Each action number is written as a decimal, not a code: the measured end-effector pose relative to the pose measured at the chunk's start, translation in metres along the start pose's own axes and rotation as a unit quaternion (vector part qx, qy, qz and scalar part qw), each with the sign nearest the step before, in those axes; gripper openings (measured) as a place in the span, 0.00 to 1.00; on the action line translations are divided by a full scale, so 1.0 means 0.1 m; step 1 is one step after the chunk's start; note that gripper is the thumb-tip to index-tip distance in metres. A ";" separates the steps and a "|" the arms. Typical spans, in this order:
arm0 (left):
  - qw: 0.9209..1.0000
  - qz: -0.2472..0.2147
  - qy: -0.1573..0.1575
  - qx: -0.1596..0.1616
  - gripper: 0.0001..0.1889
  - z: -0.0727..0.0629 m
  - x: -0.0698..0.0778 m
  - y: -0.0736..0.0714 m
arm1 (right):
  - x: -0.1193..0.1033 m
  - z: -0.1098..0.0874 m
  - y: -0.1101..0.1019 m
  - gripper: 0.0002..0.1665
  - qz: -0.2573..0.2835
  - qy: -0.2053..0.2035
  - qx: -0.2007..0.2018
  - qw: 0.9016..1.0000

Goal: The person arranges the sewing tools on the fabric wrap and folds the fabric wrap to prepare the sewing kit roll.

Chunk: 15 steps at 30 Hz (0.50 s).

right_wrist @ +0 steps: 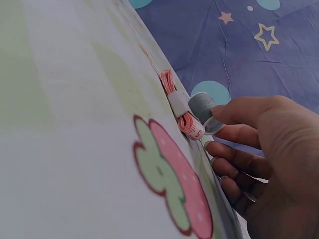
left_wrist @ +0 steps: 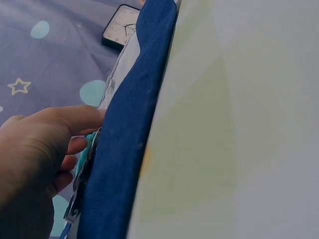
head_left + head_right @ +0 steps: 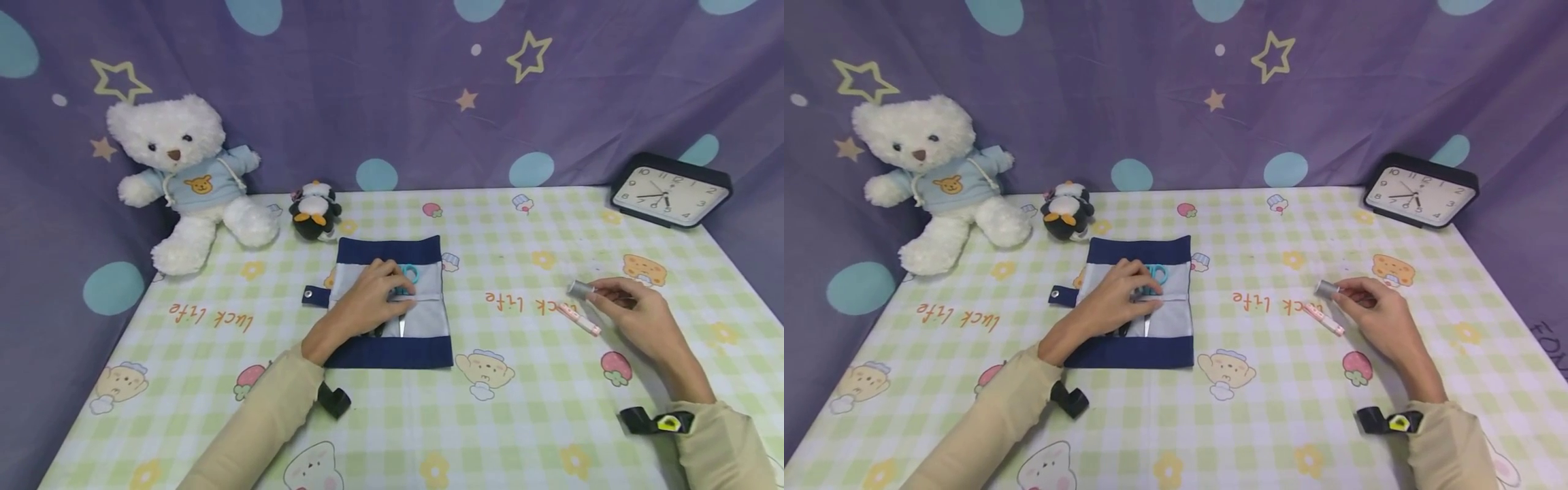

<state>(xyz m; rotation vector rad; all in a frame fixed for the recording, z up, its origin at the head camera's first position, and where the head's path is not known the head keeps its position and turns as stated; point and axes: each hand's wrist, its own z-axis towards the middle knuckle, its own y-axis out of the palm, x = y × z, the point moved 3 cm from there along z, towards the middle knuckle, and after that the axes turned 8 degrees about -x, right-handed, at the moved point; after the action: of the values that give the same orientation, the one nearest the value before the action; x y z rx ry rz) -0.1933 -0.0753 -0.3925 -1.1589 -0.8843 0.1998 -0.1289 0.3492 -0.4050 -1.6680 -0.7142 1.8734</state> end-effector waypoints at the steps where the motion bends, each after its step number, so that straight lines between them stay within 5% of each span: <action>1: 1.000 0.001 0.000 0.000 0.07 0.00 0.00 0.01 | 0.00 0.00 0.00 0.14 0.002 0.001 0.000 1.000; 15: 1.000 0.010 0.008 0.007 0.04 0.03 0.01 0.04 | -0.02 0.01 0.03 0.15 0.016 0.014 0.016 1.000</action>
<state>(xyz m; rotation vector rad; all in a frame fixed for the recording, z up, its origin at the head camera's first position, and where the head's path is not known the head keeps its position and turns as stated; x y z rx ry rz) -0.1936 -0.0713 -0.3951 -1.1543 -0.8558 0.2122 -0.1296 0.3453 -0.4059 -1.6908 -0.6464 1.8704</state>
